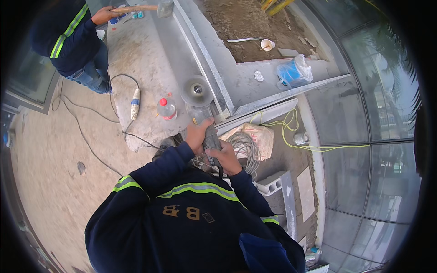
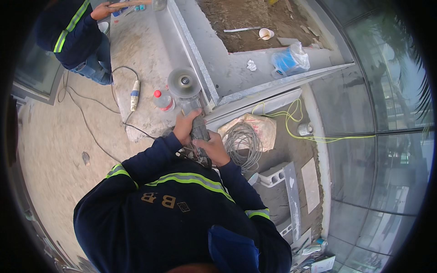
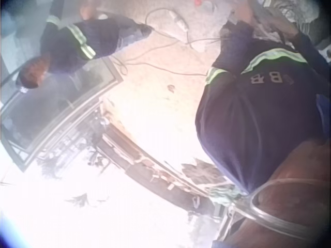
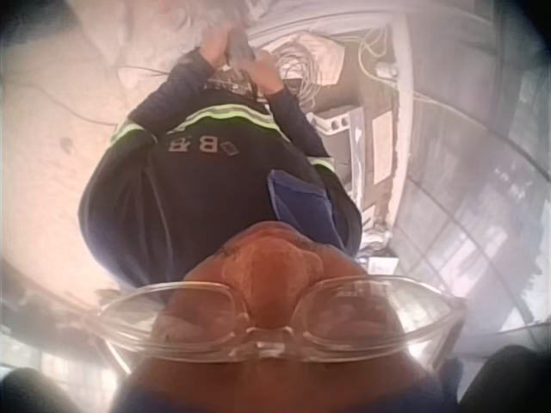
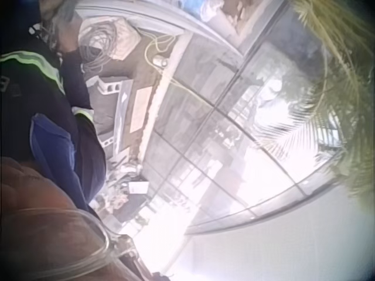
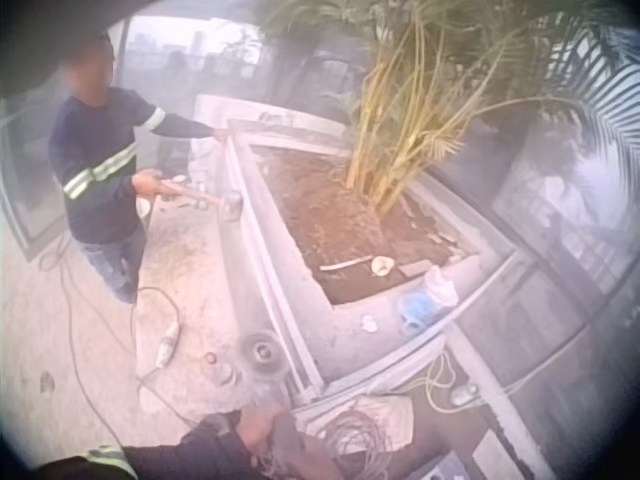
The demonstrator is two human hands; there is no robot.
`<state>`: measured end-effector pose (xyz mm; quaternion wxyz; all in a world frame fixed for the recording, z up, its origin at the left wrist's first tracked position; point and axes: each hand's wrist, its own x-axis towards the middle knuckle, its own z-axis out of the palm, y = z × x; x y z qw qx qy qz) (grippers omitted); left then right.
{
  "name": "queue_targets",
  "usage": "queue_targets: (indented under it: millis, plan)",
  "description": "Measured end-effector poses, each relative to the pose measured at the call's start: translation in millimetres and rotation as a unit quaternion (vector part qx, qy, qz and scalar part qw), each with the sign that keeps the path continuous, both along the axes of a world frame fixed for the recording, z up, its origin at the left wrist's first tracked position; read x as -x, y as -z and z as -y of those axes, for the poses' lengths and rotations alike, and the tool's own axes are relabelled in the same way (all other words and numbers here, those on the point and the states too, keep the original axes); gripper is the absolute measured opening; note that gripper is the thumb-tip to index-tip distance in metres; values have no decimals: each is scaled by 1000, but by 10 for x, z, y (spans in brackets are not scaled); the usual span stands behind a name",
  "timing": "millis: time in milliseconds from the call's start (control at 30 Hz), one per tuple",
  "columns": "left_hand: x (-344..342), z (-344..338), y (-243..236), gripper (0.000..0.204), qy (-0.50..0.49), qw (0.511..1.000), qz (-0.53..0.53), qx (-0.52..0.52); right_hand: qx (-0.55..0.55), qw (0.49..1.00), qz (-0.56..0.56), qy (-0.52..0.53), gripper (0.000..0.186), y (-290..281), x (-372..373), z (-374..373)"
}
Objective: The person uses an angle grinder to smooth the edges of a concrete planter structure. They move the tool along the vertical and horizontal edges, pausing briefly to reposition. Another worker is visible nearby but not directly involved in the grinding.
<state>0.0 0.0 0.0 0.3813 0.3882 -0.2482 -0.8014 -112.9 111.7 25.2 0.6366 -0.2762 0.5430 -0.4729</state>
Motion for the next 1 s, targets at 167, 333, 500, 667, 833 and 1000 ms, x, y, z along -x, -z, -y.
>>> queue_targets:
  millis: [167, 333, 500, 667, 833, 1000]
  plan:
    - [36, 202, -140, 31, 23, 1000, -11, -16, 3, 1000, 3, 18, 25, -43, 27, 173]
    - [26, 140, -135, 32, -18, 1000, -11, 9, -17, 999, -11, 29, 24, -100, -72, 130]
    - [-32, -203, -95, 32, -7, 1000, 11, -27, -7, 1000, -11, 2, 24, -109, -63, -198]
    - [-29, -331, -55, 34, -12, 999, 9, -33, -1, 1000, -6, -1, 22, -114, -76, -319]
    - [-28, -211, -128, 33, -13, 999, 8, -35, 9, 1000, -22, -2, 23, -67, -44, -213]
    - [-30, -16, -73, 35, 10, 1000, 9, -6, 13, 1000, -10, 5, 23, 35, -19, -34]
